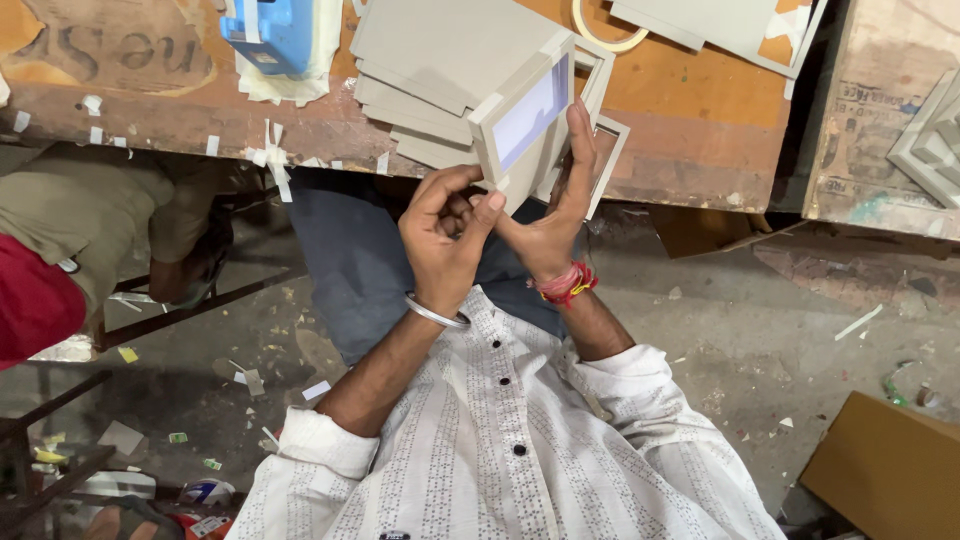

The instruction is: The person assembles small photo frames by applying adhesive tape to the edges of cardboard mats and securing them to frame pieces. They repeatedly pick up mats, apply tape, and press the pieces together, stacking completed units on the table.

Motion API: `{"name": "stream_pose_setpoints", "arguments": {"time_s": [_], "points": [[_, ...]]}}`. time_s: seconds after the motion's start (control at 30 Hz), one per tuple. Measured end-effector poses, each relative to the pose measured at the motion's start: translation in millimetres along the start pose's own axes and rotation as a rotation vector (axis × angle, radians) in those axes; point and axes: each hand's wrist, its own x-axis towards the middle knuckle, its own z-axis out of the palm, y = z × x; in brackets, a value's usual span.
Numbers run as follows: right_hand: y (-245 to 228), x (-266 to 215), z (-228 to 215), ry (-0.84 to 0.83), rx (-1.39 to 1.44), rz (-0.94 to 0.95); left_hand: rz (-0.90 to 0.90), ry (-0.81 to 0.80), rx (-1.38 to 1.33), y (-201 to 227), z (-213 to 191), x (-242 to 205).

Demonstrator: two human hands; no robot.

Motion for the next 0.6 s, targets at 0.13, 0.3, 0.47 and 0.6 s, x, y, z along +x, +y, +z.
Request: {"name": "stream_pose_setpoints", "arguments": {"time_s": [0.13,0.3,0.47,0.6], "points": [[-3,-2,2,0.028,-0.209,-0.073,0.071,0.054,0.112,2,1,-1],[-7,-4,4,0.063,-0.287,-0.129,0.049,0.097,0.176,2,4,4],[-9,-6,-1,0.056,-0.315,-0.156,0.068,0.078,0.265,-1,3,11],[-10,-17,-3,0.033,-0.244,-0.137,0.106,0.083,0.363,1,1,29]]}}
